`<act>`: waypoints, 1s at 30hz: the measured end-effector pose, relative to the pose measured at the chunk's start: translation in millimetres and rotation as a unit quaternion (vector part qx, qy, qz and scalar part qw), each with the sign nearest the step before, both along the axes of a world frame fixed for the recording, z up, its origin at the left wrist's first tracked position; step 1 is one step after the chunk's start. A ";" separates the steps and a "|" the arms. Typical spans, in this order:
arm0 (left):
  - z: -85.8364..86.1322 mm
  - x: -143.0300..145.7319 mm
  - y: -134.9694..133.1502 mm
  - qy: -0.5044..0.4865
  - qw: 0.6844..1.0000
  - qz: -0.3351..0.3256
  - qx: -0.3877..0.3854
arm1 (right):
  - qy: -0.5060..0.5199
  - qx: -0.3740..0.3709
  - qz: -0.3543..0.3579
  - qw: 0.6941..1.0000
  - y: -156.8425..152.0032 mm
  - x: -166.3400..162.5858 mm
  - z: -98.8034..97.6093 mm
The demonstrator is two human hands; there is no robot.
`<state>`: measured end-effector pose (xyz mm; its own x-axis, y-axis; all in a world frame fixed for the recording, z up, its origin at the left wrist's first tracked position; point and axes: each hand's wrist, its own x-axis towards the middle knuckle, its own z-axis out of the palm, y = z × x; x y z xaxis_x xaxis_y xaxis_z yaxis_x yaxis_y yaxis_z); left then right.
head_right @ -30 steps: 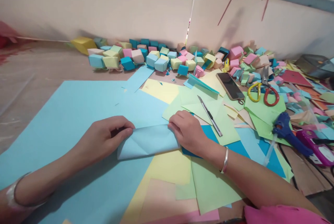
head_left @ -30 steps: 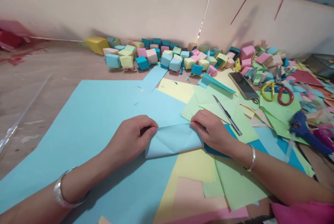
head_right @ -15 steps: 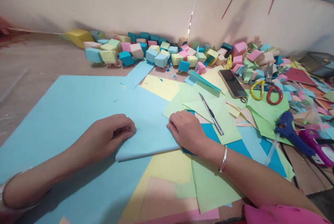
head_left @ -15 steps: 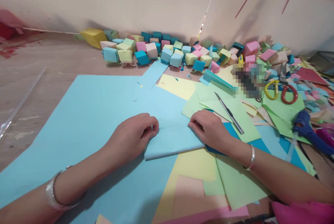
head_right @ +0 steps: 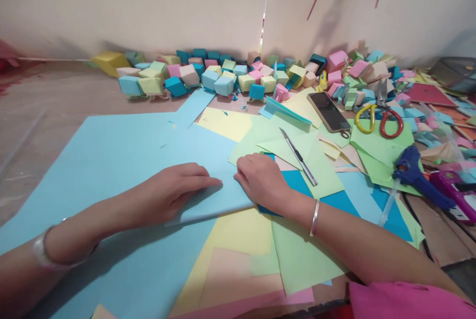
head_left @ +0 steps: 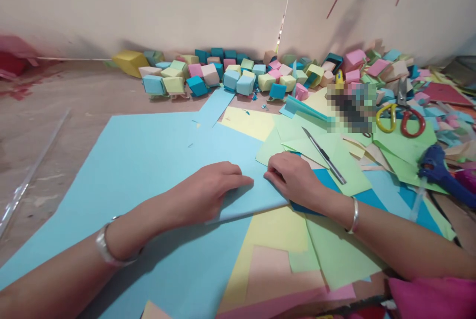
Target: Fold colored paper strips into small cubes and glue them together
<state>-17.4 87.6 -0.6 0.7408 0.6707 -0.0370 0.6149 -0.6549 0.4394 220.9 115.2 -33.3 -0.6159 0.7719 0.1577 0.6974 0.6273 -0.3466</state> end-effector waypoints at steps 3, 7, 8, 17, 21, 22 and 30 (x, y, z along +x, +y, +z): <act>-3.0 14.0 7.2 0.025 0.999 0.023 -0.026 | -0.002 0.003 0.000 1.000 0.4 0.8 0.1; -10.9 29.5 6.6 0.079 0.990 0.117 0.003 | 0.002 -0.002 0.002 1.000 1.1 1.0 0.9; -12.1 32.6 5.0 0.097 0.986 0.132 0.016 | 0.002 -0.005 0.002 1.000 1.1 0.8 1.3; -15.5 44.2 -2.1 0.156 0.975 0.150 0.051 | 0.008 -0.016 0.000 1.000 -0.1 1.1 3.0; -15.5 37.2 -1.3 0.130 0.984 0.119 0.035 | 0.010 -0.020 -0.001 1.000 0.3 1.2 4.4; -15.5 34.8 -1.4 0.121 0.986 0.109 0.031 | 0.011 -0.021 -0.001 1.000 0.6 1.1 4.8; -16.5 23.9 -6.5 0.090 0.994 0.050 0.031 | 0.012 -0.019 0.003 1.000 2.4 1.3 4.5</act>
